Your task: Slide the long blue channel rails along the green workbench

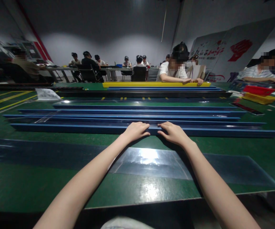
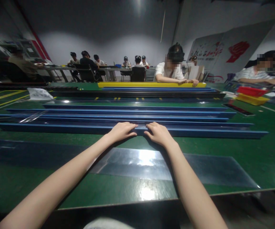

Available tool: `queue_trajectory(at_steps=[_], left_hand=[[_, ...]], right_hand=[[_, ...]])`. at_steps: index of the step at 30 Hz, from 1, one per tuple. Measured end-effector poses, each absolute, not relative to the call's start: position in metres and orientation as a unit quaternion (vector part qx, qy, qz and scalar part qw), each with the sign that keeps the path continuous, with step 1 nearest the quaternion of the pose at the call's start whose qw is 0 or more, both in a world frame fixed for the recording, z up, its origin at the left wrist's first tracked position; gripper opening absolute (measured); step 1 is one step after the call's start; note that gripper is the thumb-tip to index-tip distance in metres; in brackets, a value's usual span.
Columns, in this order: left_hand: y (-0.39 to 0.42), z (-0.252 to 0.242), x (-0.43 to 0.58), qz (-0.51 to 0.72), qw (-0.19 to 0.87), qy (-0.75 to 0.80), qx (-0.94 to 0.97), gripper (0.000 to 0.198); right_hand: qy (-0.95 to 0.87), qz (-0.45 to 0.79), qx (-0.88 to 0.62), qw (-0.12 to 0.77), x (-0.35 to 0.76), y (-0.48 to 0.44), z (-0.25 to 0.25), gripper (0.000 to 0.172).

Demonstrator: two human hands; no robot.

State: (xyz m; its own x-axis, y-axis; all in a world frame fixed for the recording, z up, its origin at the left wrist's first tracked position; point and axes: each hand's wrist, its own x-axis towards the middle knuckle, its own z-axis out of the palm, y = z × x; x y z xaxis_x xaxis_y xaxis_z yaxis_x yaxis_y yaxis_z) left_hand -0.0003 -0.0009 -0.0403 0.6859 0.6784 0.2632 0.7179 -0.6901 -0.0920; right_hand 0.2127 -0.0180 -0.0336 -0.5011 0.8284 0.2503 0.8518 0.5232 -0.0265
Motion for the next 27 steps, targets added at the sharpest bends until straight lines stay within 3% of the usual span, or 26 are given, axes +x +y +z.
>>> queue_trajectory(at_steps=[27], left_hand=[[-0.0025, -0.0412, -0.0019, -0.155, 0.098, -0.421, -0.889, 0.033]], right_hand=[[-0.859, -0.106, -0.492, 0.09, 0.2121, -0.0213, -0.029, 0.029]])
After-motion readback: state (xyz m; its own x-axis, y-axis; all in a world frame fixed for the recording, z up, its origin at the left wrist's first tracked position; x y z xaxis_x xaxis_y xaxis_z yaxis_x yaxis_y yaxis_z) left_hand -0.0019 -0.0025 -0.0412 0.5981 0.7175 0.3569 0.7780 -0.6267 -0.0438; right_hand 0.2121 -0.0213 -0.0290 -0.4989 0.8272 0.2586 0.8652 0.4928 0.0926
